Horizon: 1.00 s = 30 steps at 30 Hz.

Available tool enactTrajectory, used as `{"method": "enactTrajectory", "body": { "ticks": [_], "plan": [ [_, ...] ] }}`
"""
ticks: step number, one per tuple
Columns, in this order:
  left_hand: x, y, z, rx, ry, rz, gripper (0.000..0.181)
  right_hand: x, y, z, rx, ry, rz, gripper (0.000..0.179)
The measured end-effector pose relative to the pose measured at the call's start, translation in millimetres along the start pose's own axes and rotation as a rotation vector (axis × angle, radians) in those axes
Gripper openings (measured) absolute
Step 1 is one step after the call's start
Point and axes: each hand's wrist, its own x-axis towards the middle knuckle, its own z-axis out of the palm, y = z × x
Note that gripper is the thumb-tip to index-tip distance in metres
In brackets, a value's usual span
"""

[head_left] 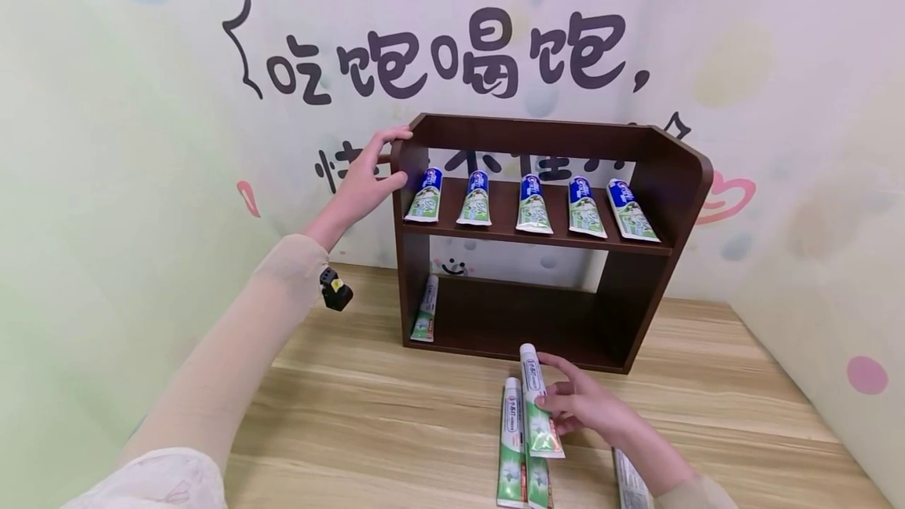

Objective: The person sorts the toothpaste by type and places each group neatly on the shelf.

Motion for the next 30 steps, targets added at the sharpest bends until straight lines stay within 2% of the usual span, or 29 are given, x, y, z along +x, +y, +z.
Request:
{"method": "enactTrajectory", "body": {
  "ticks": [14, 24, 30],
  "plan": [
    [-2.7, 1.6, -1.7, 0.002, 0.007, 0.007, 0.053, 31.9, -13.0, 5.2, 0.013, 0.005, -0.038, 0.084],
    [-1.7, 2.7, -0.8, 0.001, 0.004, 0.007, 0.053, 60.8, -26.7, 13.2, -0.011, 0.1, -0.038, 0.079],
    [-1.8, 3.0, 0.0, 0.001, 0.004, 0.003, 0.053, 79.5, -36.6, 17.5, -0.01, 0.117, -0.052, 0.079]
  ]
}}
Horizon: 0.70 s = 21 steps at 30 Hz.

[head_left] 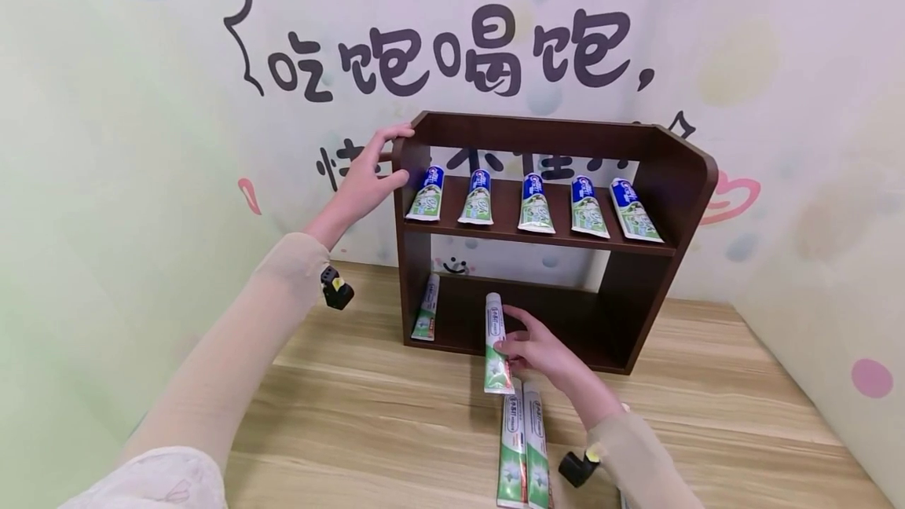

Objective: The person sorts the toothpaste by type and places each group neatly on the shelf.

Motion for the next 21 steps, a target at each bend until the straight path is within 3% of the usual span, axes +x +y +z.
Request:
{"method": "enactTrajectory", "body": {
  "ticks": [8, 21],
  "plan": [
    [1.0, -1.0, 0.7, 0.004, -0.005, 0.002, 0.053, 29.8, -6.9, 5.8, 0.042, 0.05, -0.021, 0.077],
    [1.7, -1.8, 0.6, 0.013, 0.009, 0.0, 0.054, 73.9, -16.9, 9.0, 0.026, 0.069, -0.095, 0.077]
  ]
}}
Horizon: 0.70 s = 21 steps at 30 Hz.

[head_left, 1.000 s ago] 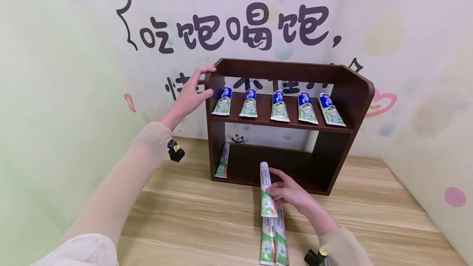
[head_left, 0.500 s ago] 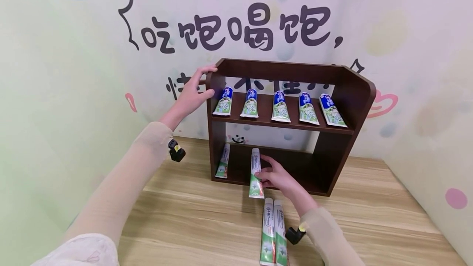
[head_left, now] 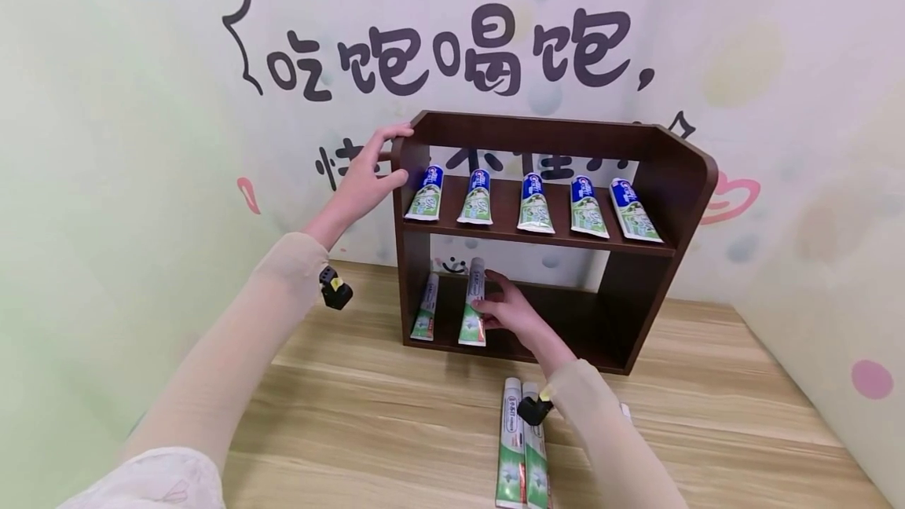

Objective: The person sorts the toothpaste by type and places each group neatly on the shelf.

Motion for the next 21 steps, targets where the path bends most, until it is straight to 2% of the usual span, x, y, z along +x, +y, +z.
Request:
{"method": "enactTrajectory", "body": {
  "ticks": [11, 15, 21],
  "plan": [
    [-1.7, 2.6, -0.7, 0.006, -0.006, -0.001, 0.054, 26.3, -5.7, 7.3, 0.072, 0.037, 0.01, 0.078],
    [0.9, -1.3, 0.0, 0.008, -0.004, -0.004, 0.055, 33.5, -5.2, 8.9, 0.092, 0.044, 0.023, 0.076],
    [13.9, -29.1, 3.0, 0.027, 0.014, 0.01, 0.055, 42.6, 1.2, 19.0, 0.146, 0.082, 0.002, 0.07]
  ]
}}
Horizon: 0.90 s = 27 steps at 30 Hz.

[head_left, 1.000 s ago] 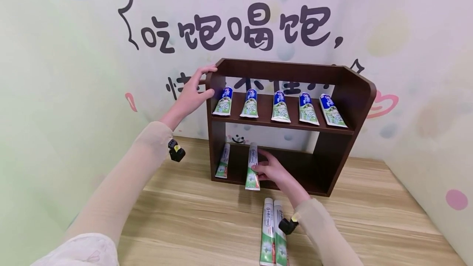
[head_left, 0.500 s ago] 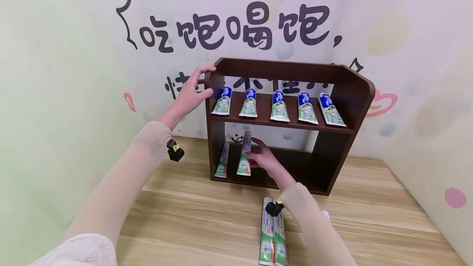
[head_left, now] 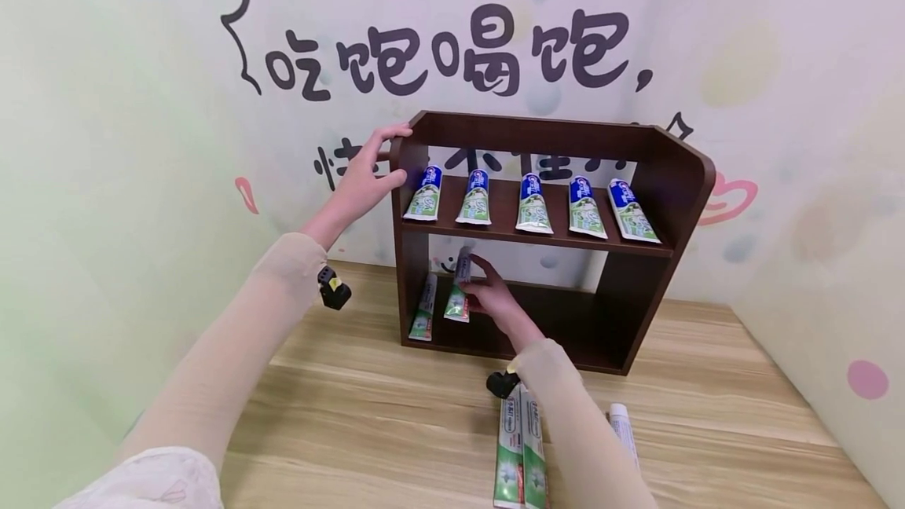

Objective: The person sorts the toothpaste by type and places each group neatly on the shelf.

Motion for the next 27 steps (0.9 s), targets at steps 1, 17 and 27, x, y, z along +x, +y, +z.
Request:
{"method": "enactTrajectory", "body": {
  "ticks": [1, 17, 27],
  "plan": [
    [2.2, -5.0, 0.3, 0.003, 0.004, 0.006, 0.055, 1.3, 1.8, 1.8, 0.003, 0.006, -0.008, 0.068],
    [-0.6, 1.2, 0.0, -0.013, -0.001, 0.0, 0.055, 11.1, 31.8, 7.1, 0.081, 0.067, -0.052, 0.071],
    [-13.6, 27.7, -3.4, -0.021, -0.017, -0.01, 0.055, 10.7, 46.1, 4.8, -0.054, 0.018, -0.111, 0.082]
  ]
}}
